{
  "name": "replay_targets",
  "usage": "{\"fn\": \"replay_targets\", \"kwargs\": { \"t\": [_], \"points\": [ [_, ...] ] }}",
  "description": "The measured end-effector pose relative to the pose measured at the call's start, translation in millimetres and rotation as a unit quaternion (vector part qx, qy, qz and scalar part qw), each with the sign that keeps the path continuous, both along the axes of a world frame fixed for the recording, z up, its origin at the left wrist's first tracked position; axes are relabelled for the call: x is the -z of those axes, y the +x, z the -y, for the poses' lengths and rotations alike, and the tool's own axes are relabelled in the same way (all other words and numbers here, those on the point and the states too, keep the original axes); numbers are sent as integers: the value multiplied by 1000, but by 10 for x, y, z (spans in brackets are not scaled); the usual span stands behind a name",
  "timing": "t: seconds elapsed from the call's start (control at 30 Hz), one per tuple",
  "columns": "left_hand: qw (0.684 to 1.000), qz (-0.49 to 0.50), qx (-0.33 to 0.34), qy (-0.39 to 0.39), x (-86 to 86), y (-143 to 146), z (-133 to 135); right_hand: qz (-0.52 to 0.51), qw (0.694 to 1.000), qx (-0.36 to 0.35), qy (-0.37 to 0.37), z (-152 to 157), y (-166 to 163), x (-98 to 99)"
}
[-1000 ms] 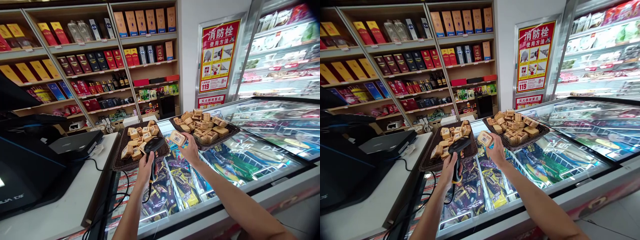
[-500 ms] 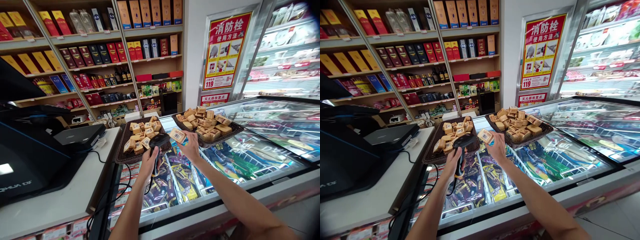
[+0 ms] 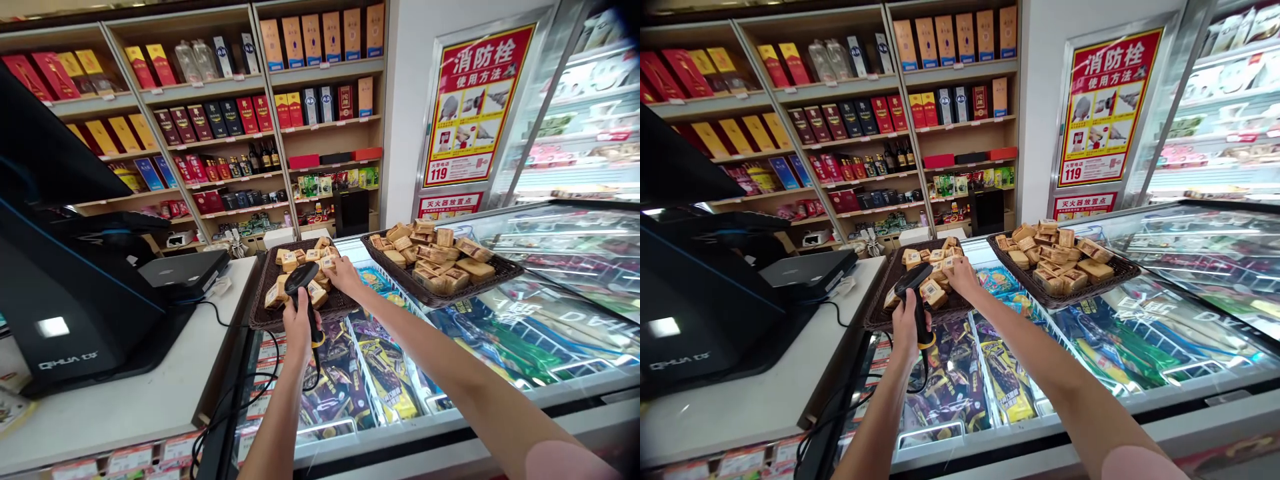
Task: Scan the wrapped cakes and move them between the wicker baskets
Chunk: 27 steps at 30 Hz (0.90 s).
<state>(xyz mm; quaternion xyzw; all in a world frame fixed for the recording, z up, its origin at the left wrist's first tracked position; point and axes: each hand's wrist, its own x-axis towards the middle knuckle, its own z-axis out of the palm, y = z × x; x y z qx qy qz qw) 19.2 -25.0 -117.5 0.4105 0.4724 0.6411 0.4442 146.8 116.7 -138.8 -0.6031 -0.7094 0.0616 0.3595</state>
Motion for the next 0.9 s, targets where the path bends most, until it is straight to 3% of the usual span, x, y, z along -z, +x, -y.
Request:
{"fn": "replay_targets", "kwargs": {
  "t": [0.1,0.23,0.33,0.4,0.47,0.7,0.8,0.9],
  "points": [
    [1000,-16,15,15,0,25,26,45,998,-16,33,176,198,-12],
    [999,-24,36,24,7,59,29,118,987,77,74,391,886,-150],
    [998,-31,40,29,18,99,28,164,966,202,0,449,1560,-210],
    [998,-38,44,30,24,123,36,171,942,270,-102,467,1941,-186],
    [997,-43,49,28,27,138,49,180,929,281,-161,493,2184,-120],
    [996,-64,62,8,39,152,74,188,945,247,-107,657,2191,116],
    [996,-66,62,2,51,153,73,128,955,253,-89,723,2158,98],
    [995,-71,64,-2,61,153,74,50,964,260,10,808,2098,-36]
  ]
}}
